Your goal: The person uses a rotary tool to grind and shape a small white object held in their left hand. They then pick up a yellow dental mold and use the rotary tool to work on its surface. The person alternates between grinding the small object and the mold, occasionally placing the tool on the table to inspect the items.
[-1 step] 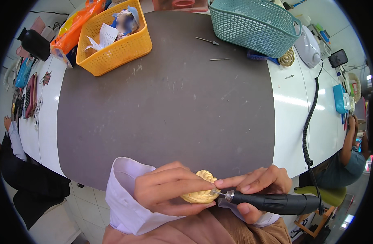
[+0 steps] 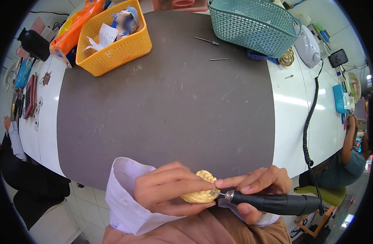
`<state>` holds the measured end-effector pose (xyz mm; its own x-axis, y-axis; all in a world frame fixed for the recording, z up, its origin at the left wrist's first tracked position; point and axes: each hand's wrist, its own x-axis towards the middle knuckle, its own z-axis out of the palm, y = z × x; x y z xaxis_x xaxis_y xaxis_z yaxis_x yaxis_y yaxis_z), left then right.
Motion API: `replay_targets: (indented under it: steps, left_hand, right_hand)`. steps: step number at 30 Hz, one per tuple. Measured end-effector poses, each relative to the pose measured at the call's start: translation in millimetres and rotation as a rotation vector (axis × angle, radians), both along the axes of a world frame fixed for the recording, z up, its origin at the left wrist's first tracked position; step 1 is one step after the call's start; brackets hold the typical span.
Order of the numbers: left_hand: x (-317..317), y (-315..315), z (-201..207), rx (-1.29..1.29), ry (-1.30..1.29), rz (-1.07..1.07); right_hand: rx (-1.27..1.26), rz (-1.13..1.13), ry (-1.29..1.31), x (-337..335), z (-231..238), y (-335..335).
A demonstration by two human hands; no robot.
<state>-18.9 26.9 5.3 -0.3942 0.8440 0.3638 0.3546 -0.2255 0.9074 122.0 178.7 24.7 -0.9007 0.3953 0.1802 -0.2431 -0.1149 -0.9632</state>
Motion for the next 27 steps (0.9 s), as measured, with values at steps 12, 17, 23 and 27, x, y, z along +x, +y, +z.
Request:
replay_targets:
  steps: [12,17,23,27]
  left_hand:
    - [-1.3,-1.1,-8.5,0.060,0.076,-0.015]
    - [-0.8,-1.9,-6.5,0.046,0.077,-0.010]
    - [-0.5,-2.4,-7.4,0.050,0.068,-0.014]
    - [-2.1,-1.9,-6.8,0.052,0.078,-0.031]
  right_hand:
    - [0.066,0.026,-0.076,0.6,7.4,1.4]
    - [0.089,0.038,-0.054,0.5,5.7,2.7]
    - [0.134,0.051,-0.044,0.4,4.6,3.1]
    - [0.130,0.014,-0.080,-0.6,7.8,1.3]
